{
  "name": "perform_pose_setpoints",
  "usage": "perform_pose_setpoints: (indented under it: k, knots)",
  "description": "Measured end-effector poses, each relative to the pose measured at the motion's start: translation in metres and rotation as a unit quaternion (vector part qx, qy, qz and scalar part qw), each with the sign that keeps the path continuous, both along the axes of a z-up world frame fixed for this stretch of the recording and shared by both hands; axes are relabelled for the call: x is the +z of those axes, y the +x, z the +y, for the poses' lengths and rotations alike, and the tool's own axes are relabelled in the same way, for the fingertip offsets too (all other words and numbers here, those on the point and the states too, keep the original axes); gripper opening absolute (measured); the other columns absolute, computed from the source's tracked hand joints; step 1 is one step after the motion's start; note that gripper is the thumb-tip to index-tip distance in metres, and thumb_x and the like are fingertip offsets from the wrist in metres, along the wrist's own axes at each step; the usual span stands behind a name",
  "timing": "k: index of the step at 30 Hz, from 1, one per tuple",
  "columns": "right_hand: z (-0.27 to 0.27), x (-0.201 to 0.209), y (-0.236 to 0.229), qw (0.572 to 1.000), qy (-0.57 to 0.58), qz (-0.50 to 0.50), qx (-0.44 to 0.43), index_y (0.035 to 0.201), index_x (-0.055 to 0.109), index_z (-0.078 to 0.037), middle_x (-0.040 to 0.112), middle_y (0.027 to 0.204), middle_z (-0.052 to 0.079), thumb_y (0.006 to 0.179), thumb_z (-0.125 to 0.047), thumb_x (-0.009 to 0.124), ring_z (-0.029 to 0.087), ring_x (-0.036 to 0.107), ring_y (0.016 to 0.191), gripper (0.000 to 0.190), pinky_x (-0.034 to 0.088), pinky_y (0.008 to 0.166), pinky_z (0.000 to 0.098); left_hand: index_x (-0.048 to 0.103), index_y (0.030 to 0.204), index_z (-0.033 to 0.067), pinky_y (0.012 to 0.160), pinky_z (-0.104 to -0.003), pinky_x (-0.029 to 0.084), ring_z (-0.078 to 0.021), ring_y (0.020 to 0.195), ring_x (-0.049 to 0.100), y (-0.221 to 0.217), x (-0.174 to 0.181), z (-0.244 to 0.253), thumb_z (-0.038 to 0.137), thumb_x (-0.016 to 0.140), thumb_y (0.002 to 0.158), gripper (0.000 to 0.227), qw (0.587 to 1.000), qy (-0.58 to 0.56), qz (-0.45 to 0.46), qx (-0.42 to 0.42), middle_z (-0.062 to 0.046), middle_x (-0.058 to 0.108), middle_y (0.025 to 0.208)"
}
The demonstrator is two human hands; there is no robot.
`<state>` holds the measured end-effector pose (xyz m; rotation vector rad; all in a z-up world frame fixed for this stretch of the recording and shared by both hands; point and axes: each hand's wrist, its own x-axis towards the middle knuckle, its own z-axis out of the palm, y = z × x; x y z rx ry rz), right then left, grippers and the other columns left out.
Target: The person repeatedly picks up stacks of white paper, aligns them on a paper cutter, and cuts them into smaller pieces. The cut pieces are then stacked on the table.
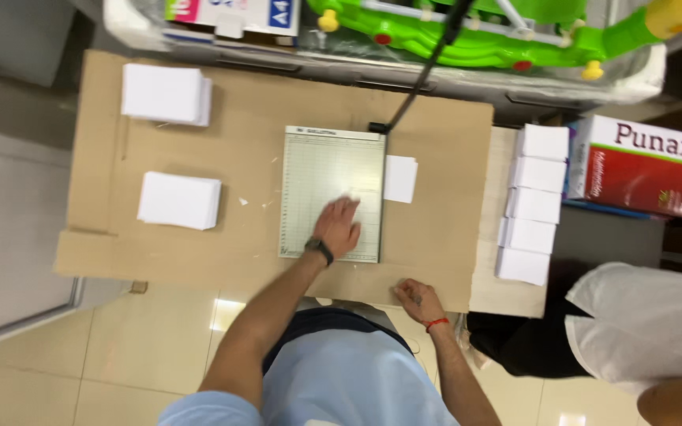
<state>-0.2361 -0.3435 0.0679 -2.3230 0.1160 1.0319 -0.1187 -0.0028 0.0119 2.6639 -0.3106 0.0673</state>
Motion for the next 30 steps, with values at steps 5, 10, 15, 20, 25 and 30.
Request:
perform_pose_setpoints:
  k: [5, 10, 15, 20, 25, 30]
  knots:
    - [0.03, -0.015, 0.03, 0.997, 0.0, -0.068, 0.036, 0.118, 0.097, -0.012, 0.085, 0.084, 0.01, 0.121, -0.036, 0.081, 0.028, 0.083, 0.09, 0.029, 0.065, 0.085, 0.0423, 0.067, 0.077, 0.0191, 0.081, -0.047, 0.061, -0.0367, 0.071, 0.073, -0.159, 0.005, 0.079, 0.062, 0.07, 0.122, 0.062, 0.961, -0.171, 0.215, 0.019, -0.006, 0.069, 0.067]
    - [0.17, 0.031, 0.068, 0.962, 0.083, -0.164, 0.2, 0.101, 0.084, -0.006, 0.084, 0.087, 0.027, 0.116, -0.048, 0.081, 0.053, 0.088, 0.097, 0.044, 0.067, 0.087, 0.0638, 0.054, 0.054, 0.0171, 0.062, -0.043, 0.051, -0.0305, 0.048, 0.056, -0.29, 0.013, 0.188, 0.059, 0.069, 0.125, 0.084, 0.924, -0.224, 0.278, 0.135, -0.005, 0.06, 0.047]
    - [0.359, 0.044, 0.077, 0.921, 0.139, -0.216, 0.294, 0.103, 0.085, -0.01, 0.081, 0.081, 0.025, 0.118, -0.049, 0.077, 0.055, 0.087, 0.091, 0.043, 0.067, 0.084, 0.0652, 0.096, 0.083, 0.027, 0.104, -0.053, 0.069, -0.038, 0.119, 0.091, -0.409, 0.0, 0.283, 0.092, 0.063, 0.112, 0.079, 0.785, -0.207, 0.467, 0.349, -0.002, 0.096, 0.097]
    - [0.509, -0.004, 0.088, 0.851, 0.058, -0.365, 0.373, 0.14, 0.084, -0.018, 0.083, 0.113, 0.017, 0.116, -0.045, 0.079, 0.051, 0.092, 0.106, 0.036, 0.074, 0.088, 0.0659, 0.085, 0.167, 0.0421, 0.13, -0.052, 0.067, -0.028, 0.147, 0.087, -0.516, 0.005, 0.333, 0.074, 0.071, 0.107, 0.07, 0.629, -0.247, 0.536, 0.506, 0.013, 0.099, 0.143]
    - [0.58, -0.023, 0.105, 0.821, -0.001, -0.401, 0.406, 0.167, 0.077, -0.012, 0.077, 0.163, 0.027, 0.108, -0.051, 0.1, 0.054, 0.074, 0.156, 0.075, 0.068, 0.117, 0.0688, 0.086, 0.164, 0.0426, 0.125, -0.051, 0.069, -0.028, 0.145, 0.088, -0.555, 0.005, 0.345, 0.07, 0.076, 0.107, 0.064, 0.584, -0.286, 0.53, 0.545, 0.013, 0.102, 0.136]
    - [0.589, -0.029, 0.115, 0.831, -0.064, -0.343, 0.433, 0.179, 0.068, -0.01, 0.077, 0.168, 0.031, 0.102, -0.049, 0.109, 0.054, 0.071, 0.163, 0.096, 0.07, 0.12, 0.0687, 0.09, 0.162, 0.0297, 0.137, -0.056, 0.062, -0.0382, 0.16, 0.079, -0.534, -0.004, 0.351, 0.059, 0.076, 0.108, 0.064, 0.6, -0.317, 0.501, 0.537, 0.002, 0.102, 0.14]
